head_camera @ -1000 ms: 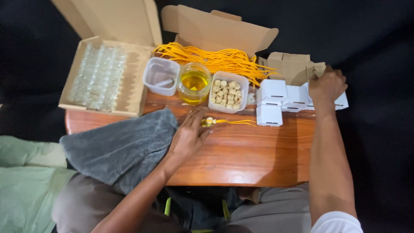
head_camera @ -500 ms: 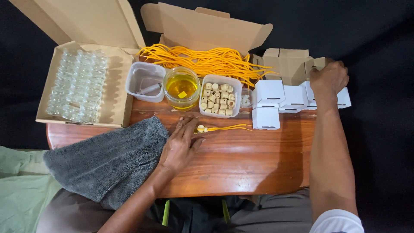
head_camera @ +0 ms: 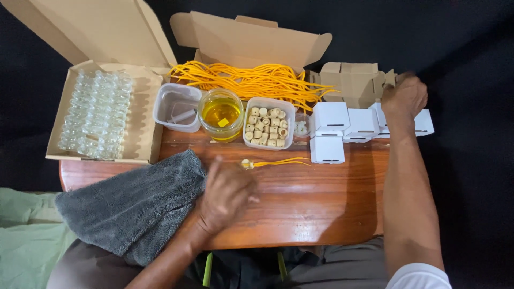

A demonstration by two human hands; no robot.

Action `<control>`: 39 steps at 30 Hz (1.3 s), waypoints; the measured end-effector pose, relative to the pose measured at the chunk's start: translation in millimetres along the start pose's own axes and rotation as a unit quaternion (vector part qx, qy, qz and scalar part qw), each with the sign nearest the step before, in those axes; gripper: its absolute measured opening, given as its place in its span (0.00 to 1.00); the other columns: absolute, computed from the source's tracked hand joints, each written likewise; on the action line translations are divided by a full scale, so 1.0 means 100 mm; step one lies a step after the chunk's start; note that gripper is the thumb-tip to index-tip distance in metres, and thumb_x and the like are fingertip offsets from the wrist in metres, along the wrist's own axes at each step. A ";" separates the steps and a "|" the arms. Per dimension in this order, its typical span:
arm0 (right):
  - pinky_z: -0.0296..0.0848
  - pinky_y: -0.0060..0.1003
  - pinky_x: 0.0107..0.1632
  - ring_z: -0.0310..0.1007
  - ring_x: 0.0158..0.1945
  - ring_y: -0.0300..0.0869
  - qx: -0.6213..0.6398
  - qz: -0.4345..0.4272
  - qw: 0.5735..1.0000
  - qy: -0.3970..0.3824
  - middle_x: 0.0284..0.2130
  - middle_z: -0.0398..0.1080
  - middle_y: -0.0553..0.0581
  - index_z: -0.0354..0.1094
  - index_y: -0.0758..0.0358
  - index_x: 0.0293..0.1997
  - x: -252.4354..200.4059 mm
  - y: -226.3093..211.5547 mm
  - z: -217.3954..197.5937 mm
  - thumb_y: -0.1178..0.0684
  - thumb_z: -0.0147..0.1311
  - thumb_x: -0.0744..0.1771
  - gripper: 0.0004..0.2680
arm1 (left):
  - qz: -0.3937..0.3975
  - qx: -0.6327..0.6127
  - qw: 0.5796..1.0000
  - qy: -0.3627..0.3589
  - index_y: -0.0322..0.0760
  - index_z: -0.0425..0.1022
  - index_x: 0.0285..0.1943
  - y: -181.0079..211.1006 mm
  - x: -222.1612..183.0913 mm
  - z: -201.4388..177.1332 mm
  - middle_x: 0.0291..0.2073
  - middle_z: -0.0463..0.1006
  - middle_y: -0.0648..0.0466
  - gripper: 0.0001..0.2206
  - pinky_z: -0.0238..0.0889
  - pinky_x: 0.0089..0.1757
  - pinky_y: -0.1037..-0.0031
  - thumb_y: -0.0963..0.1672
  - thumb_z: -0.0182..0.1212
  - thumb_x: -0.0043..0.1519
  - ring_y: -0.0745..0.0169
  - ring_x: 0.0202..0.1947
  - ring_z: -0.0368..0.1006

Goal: The person assembles cardboard packaging and places items inside it by hand. They fold the cardboard into a small box, place a component into it, and close the lid.

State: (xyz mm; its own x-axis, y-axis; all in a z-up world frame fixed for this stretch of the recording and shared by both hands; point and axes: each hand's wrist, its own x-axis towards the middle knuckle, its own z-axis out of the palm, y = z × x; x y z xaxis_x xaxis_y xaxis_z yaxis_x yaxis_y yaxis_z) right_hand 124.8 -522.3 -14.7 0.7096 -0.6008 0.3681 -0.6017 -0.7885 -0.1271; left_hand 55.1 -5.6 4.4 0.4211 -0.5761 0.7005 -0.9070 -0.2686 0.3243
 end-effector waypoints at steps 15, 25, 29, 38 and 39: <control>0.75 0.46 0.39 0.82 0.40 0.60 0.249 -0.168 0.941 0.157 0.38 0.79 0.70 0.67 0.74 0.48 0.01 -0.26 -0.70 0.72 0.45 0.66 0.09 | -0.142 0.003 0.949 -0.282 0.33 0.68 0.65 0.35 2.04 1.68 0.67 0.66 0.41 0.21 0.45 0.64 0.38 0.46 0.56 0.64 0.35 0.74 0.50; 0.77 0.45 0.44 0.82 0.46 0.60 0.263 -0.229 0.910 0.224 0.42 0.78 0.75 0.65 0.81 0.54 -0.22 -0.13 -1.57 0.75 0.46 0.69 0.09 | -0.173 0.003 0.984 -0.038 0.32 0.55 0.76 0.34 2.01 1.63 0.75 0.53 0.37 0.27 0.55 0.69 0.42 0.50 0.52 0.71 0.31 0.75 0.54; 0.70 0.48 0.40 0.77 0.40 0.58 0.293 -0.228 0.908 0.192 0.40 0.77 0.71 0.68 0.78 0.54 -0.65 -0.19 -1.90 0.65 0.46 0.74 0.07 | -0.265 -0.193 0.944 -0.017 0.33 0.48 0.76 0.54 1.94 1.14 0.77 0.48 0.34 0.35 0.56 0.61 0.42 0.57 0.48 0.65 0.27 0.72 0.54; 0.73 0.43 0.41 0.76 0.39 0.47 0.405 -0.142 0.903 0.023 0.31 0.77 0.61 0.78 0.60 0.50 -1.71 -0.61 -2.07 0.66 0.59 0.69 0.08 | -0.474 -0.308 0.822 -0.069 0.45 0.79 0.56 0.62 0.78 1.01 0.43 0.82 0.51 0.22 0.68 0.51 0.65 0.51 0.74 0.53 0.57 0.50 0.76; 0.73 0.40 0.40 0.72 0.36 0.36 0.444 -0.107 0.890 -0.012 0.31 0.77 0.62 0.78 0.60 0.53 -1.81 -0.65 -2.04 0.63 0.58 0.70 0.08 | -0.479 -0.356 0.802 0.002 0.44 0.83 0.48 0.60 0.60 1.00 0.36 0.82 0.53 0.16 0.68 0.47 0.66 0.48 0.75 0.53 0.63 0.42 0.76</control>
State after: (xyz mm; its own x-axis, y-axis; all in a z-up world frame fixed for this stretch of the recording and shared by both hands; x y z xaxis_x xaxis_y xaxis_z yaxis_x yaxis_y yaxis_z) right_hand -39.0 -335.4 115.0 0.7872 -0.4183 0.4532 0.0672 -0.6723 -0.7372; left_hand 26.2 -133.4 2.4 0.9264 -0.3666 -0.0858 0.0619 -0.0765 0.9951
